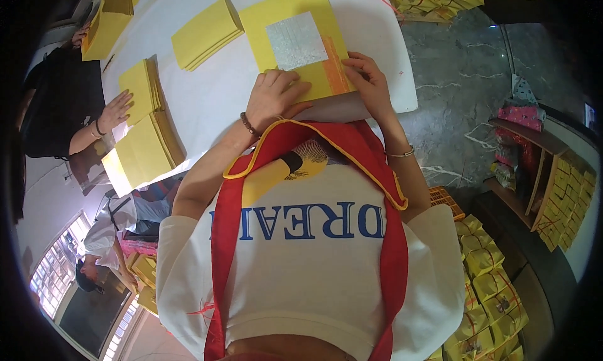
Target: Stack and organize yellow joss paper sheets at a production table.
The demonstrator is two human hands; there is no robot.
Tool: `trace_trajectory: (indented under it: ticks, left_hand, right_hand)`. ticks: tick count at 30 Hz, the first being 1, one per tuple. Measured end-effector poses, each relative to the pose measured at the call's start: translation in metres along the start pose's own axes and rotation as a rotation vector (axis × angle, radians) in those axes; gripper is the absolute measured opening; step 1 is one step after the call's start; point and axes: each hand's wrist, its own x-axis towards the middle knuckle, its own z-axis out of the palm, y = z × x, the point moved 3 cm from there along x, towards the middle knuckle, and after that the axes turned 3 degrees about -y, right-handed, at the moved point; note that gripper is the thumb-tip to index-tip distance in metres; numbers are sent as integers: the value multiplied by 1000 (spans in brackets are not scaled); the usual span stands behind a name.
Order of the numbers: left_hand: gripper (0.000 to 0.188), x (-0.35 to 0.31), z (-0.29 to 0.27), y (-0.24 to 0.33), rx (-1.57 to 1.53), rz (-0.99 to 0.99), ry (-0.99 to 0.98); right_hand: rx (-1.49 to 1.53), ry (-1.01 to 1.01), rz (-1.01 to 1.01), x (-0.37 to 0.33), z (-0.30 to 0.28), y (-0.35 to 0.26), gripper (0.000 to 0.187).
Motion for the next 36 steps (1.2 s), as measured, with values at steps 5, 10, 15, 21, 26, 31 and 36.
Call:
trace_trajectory:
  ticks: [5, 10, 15, 21, 26, 31, 36]
  left_hand:
    - [18, 9, -7, 4, -46, 23, 51]
    - [10, 14, -10, -5, -196, -72, 95]
    - [11, 19, -12, -9, -291, -183, -9]
    - [12, 20, -11, -14, -385, -215, -82]
    - [15, 20, -7, -21, -439, -261, -86]
    - [16, 20, -9, -22, -498, -326, -52]
    - [17, 18, -7, -19, -313, -195, -38]
  right_hand:
    - [60, -9, 84, 2, -2, 5, 21]
    - [103, 30, 145, 3, 1, -3, 29]
    - [107, 72, 176, 3, 2, -1, 31]
    - [142, 64, 163, 3, 4, -2, 30]
    - [194, 81, 227, 3, 6, -5, 32]
    - [276, 28, 242, 2, 1, 4, 29]
    - [165, -35, 87, 1, 1, 2, 28]
